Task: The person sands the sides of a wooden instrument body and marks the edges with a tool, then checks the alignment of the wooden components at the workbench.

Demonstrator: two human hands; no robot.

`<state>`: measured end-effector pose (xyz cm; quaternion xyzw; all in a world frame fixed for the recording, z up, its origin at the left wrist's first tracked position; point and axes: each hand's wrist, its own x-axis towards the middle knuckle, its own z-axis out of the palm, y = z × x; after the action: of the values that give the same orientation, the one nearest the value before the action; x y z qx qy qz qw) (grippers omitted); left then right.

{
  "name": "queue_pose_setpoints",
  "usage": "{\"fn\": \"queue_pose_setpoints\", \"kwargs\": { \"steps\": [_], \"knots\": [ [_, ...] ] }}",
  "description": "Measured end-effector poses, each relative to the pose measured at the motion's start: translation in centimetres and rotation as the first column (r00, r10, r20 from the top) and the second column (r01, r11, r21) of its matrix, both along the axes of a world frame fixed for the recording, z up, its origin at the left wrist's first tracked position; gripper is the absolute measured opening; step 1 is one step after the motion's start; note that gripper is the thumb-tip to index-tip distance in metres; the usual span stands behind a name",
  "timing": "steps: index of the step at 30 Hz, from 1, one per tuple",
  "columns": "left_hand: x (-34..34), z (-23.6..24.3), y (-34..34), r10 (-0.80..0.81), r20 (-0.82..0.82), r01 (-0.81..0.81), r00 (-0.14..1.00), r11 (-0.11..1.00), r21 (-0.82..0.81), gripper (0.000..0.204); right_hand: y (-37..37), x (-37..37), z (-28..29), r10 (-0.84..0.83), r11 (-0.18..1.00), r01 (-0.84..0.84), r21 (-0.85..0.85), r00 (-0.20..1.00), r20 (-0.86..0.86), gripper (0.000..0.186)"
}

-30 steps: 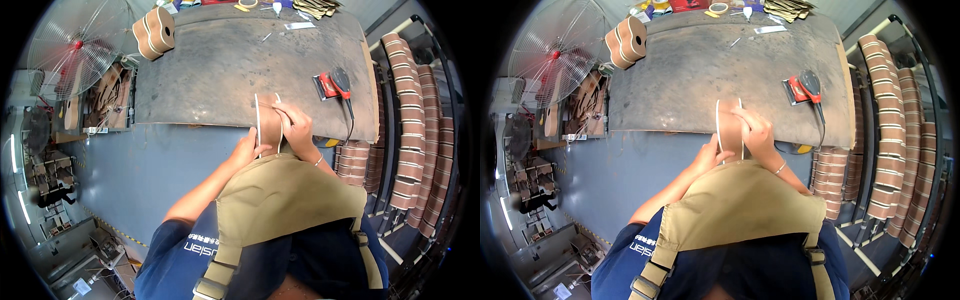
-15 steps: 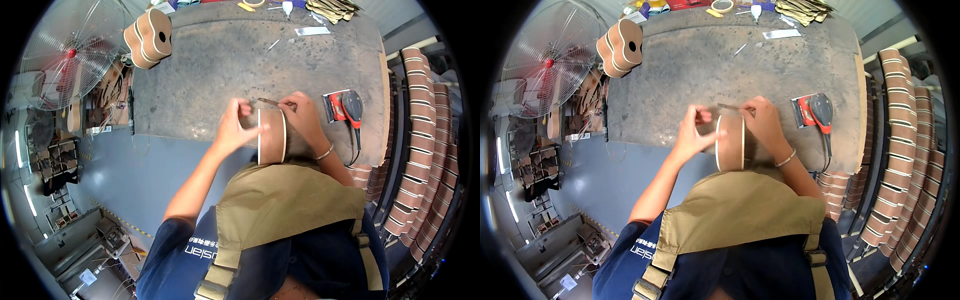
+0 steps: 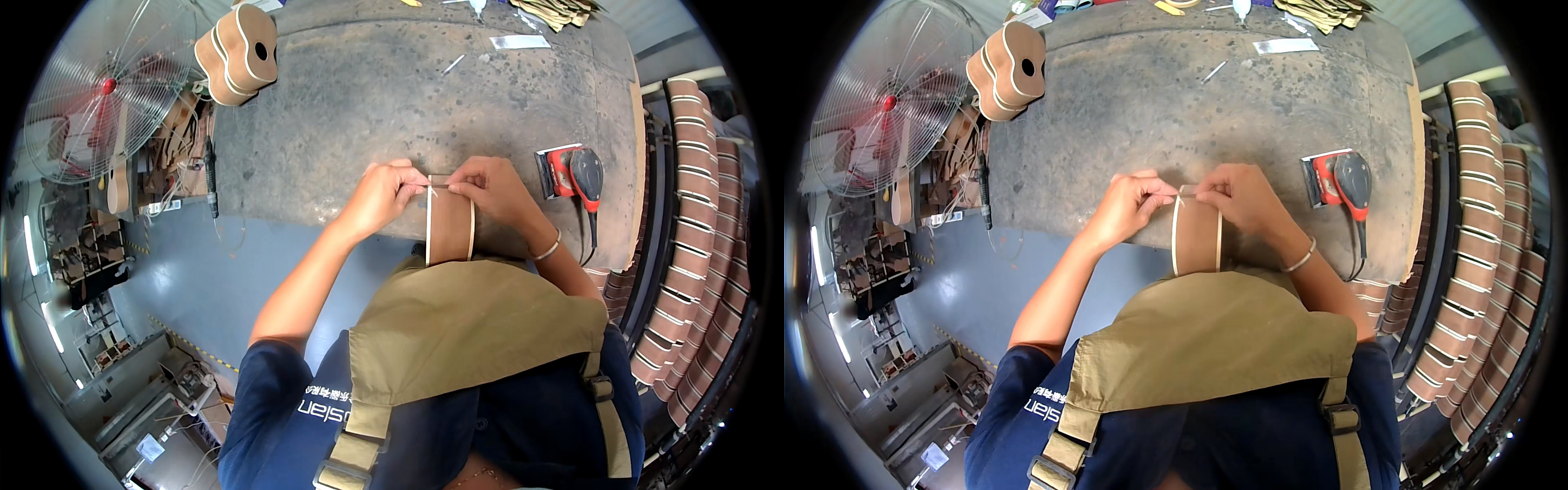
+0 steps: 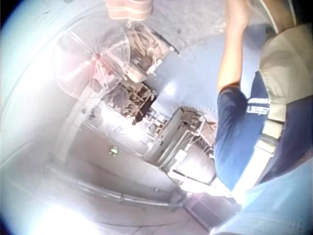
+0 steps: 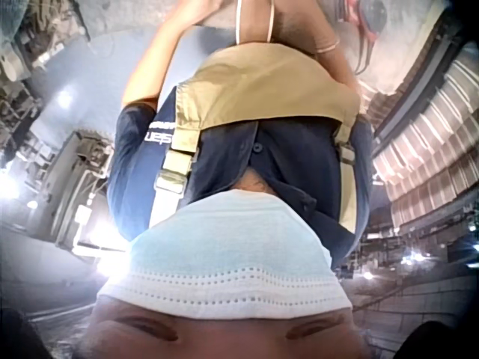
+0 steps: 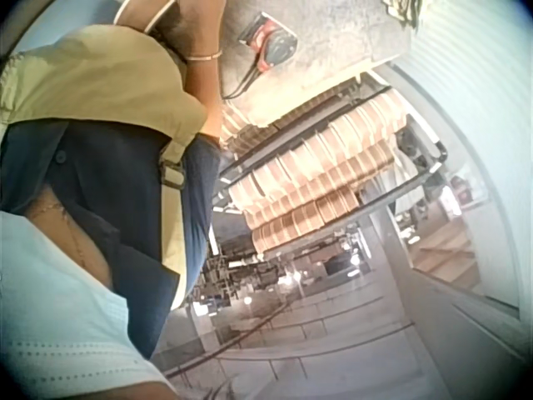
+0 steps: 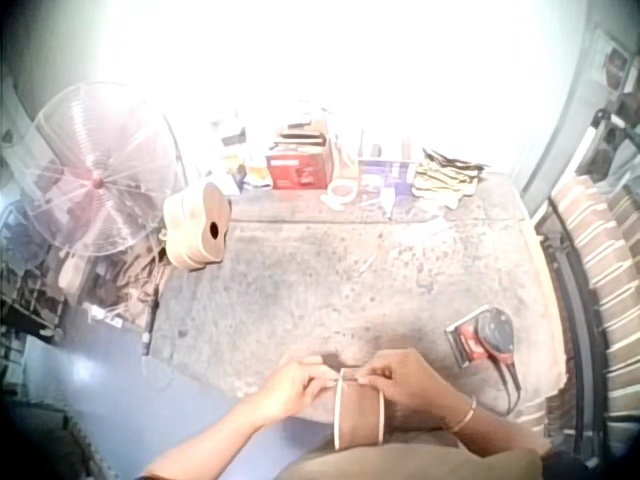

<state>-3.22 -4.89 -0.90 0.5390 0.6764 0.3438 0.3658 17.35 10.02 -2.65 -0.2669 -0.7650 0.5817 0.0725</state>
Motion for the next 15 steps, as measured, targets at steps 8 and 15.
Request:
{"fn": "queue_pose_setpoints", "kwargs": {
  "steps": [8, 15],
  "knots": [
    [2.2, 1.0, -5.6, 0.021, -0.238, 0.058, 0.971, 0.946, 0.320, 0.045, -5.5, 2.3, 3.5, 0.091, 0.853, 0.065, 0.517, 0.958, -0.271, 0.016],
    [4.4, 0.6, -9.2, 0.075, -0.351, 0.111, 0.933, 0.870, 0.480, 0.044, -8.6, 4.4, 2.0, 0.244, 0.642, 0.101, 0.760, 0.913, -0.327, 0.027]
  ]
}}
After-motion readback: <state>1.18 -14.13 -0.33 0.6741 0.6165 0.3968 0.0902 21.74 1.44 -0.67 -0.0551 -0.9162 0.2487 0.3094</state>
